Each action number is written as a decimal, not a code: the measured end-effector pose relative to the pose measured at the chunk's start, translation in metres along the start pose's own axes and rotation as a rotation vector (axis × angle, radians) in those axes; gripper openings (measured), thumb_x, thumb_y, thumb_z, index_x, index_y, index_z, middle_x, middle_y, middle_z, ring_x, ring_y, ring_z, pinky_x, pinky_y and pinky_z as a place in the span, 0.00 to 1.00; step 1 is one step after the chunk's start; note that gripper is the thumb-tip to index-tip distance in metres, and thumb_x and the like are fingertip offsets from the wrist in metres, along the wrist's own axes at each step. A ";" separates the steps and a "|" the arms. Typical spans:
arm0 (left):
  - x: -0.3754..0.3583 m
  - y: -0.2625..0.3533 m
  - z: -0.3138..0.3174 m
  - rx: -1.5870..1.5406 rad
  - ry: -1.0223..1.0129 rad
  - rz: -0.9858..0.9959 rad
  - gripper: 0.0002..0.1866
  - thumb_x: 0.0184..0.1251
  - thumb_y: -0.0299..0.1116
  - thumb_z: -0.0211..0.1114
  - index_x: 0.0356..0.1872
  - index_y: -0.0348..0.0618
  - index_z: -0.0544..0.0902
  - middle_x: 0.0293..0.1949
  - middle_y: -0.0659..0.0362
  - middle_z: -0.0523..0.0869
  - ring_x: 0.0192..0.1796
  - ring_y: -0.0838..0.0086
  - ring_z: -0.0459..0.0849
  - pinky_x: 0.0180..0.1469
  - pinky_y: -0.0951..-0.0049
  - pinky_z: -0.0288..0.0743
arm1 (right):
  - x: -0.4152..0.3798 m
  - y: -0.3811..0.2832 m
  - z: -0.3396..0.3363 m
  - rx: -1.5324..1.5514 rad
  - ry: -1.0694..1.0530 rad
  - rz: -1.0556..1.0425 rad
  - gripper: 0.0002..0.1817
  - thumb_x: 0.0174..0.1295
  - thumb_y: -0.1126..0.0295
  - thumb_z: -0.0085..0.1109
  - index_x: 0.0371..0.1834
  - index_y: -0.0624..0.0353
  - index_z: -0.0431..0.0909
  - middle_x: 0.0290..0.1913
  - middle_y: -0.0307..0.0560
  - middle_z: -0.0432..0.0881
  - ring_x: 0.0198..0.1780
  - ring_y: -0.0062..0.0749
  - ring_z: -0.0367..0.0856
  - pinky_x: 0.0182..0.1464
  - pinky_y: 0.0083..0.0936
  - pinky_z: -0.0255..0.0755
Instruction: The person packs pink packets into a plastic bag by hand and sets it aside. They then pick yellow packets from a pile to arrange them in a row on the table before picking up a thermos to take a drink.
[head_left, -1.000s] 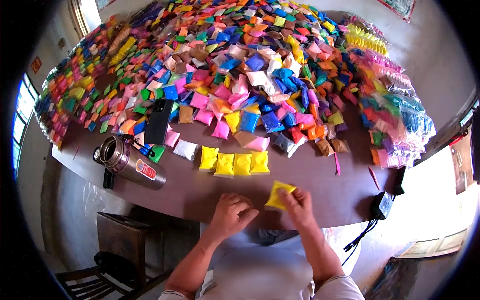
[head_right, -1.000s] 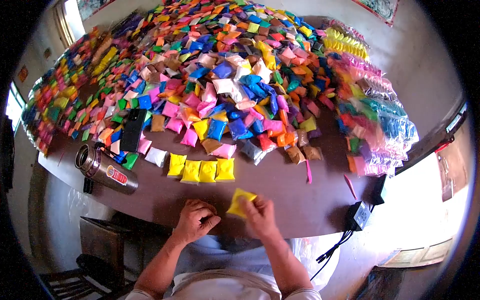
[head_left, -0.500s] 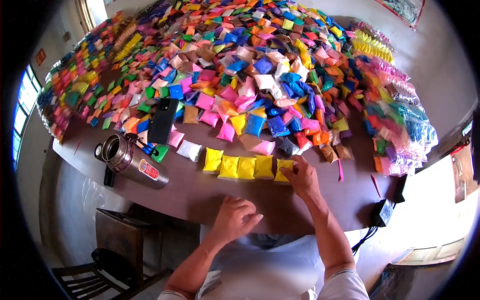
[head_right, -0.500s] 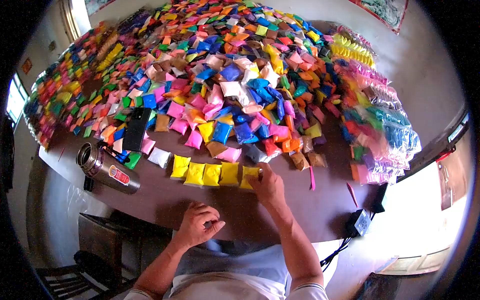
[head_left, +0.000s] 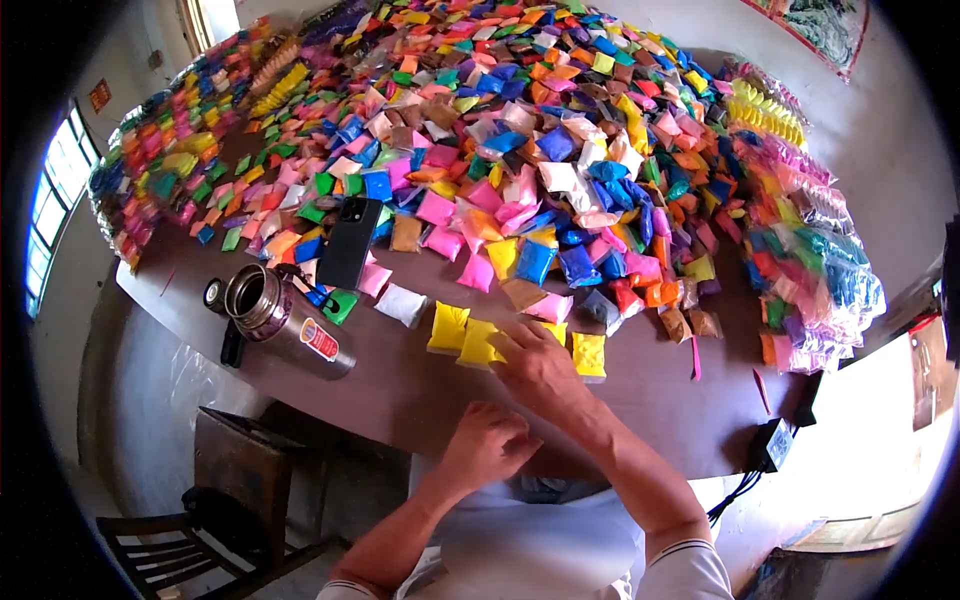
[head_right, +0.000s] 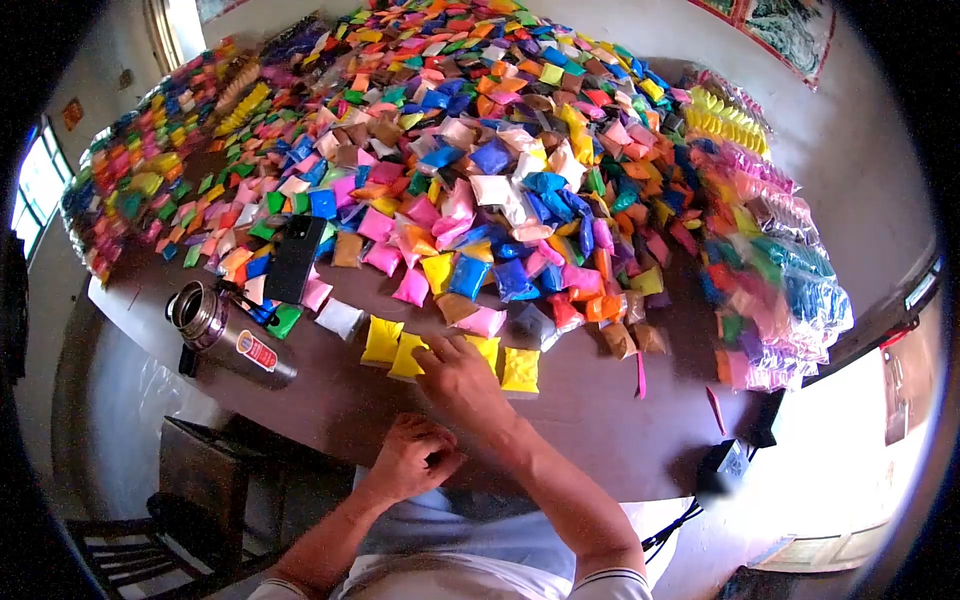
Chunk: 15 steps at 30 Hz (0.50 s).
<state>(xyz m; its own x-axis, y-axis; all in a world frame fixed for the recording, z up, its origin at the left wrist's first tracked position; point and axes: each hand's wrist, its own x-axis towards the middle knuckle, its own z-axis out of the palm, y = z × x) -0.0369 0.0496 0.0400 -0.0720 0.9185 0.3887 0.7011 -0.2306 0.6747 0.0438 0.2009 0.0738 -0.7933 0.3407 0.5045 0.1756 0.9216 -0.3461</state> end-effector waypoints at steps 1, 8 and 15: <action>-0.001 0.000 0.000 0.004 0.003 -0.001 0.10 0.56 0.38 0.75 0.28 0.44 0.85 0.36 0.58 0.88 0.42 0.63 0.85 0.52 0.58 0.74 | 0.011 -0.007 0.000 0.060 -0.030 0.048 0.21 0.52 0.73 0.70 0.51 0.63 0.78 0.58 0.54 0.79 0.62 0.52 0.76 0.63 0.42 0.72; -0.001 -0.005 0.002 0.038 0.001 0.021 0.10 0.57 0.40 0.74 0.28 0.45 0.84 0.34 0.57 0.87 0.40 0.59 0.85 0.52 0.56 0.74 | 0.045 0.015 0.046 0.041 -0.006 -0.151 0.34 0.48 0.68 0.71 0.60 0.66 0.71 0.59 0.57 0.75 0.58 0.54 0.76 0.62 0.44 0.72; 0.000 -0.007 0.002 0.013 -0.046 0.043 0.09 0.58 0.38 0.72 0.31 0.45 0.85 0.37 0.55 0.88 0.42 0.58 0.86 0.52 0.57 0.75 | 0.040 0.008 0.072 -0.013 -0.102 -0.077 0.19 0.53 0.70 0.60 0.50 0.60 0.75 0.53 0.51 0.77 0.56 0.48 0.75 0.55 0.40 0.74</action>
<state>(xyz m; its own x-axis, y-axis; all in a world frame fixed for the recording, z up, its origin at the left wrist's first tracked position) -0.0399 0.0517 0.0341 -0.0095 0.9216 0.3881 0.7120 -0.2663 0.6497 -0.0282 0.2082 0.0340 -0.8598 0.2484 0.4462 0.1185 0.9469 -0.2988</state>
